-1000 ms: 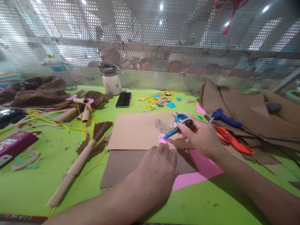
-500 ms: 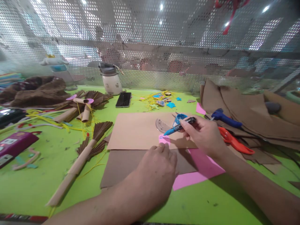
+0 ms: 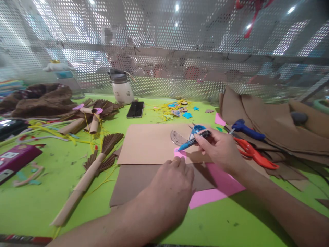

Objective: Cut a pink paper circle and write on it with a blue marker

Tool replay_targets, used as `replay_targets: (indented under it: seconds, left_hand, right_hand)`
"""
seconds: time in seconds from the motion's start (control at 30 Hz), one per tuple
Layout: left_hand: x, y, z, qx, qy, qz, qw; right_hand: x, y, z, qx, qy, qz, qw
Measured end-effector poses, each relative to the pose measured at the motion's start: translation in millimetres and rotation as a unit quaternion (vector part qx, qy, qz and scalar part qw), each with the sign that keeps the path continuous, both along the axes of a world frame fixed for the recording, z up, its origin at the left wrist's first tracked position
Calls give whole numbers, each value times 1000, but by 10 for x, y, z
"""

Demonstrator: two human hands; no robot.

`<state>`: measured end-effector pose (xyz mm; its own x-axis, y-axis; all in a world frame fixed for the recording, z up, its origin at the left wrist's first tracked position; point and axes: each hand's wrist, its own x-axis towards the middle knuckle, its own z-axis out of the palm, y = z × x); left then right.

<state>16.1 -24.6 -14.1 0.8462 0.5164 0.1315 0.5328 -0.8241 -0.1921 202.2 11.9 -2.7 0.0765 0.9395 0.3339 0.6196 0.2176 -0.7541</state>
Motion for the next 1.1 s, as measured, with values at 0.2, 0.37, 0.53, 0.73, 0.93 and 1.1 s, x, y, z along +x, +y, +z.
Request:
replay_targets:
  seconds: [0.2,0.37,0.53,0.73,0.93,1.1]
  left_hand:
    - [14,6,42,-12,7,5,1000]
    - [17,16,52,-11,8,6,1000]
    - [18,11,43,-16,4,7,1000]
    - [12,-2,25,-18,-2,7,1000]
    - [8,6,17,-23,-2,7,1000]
    - [3,1,9,-39,0,14,999]
  right_hand:
    - [0,1,-9,2,-9,1,1000]
    - [-2,0,-1,2,-8,6,1000]
    - [3,-7,3,4,4,4,1000]
    - [10,1,-6,3,6,0,1000]
    - [-6,-11,4,-6,-4,-3,1000]
    - [3,-12,9,1,-5,-5,1000]
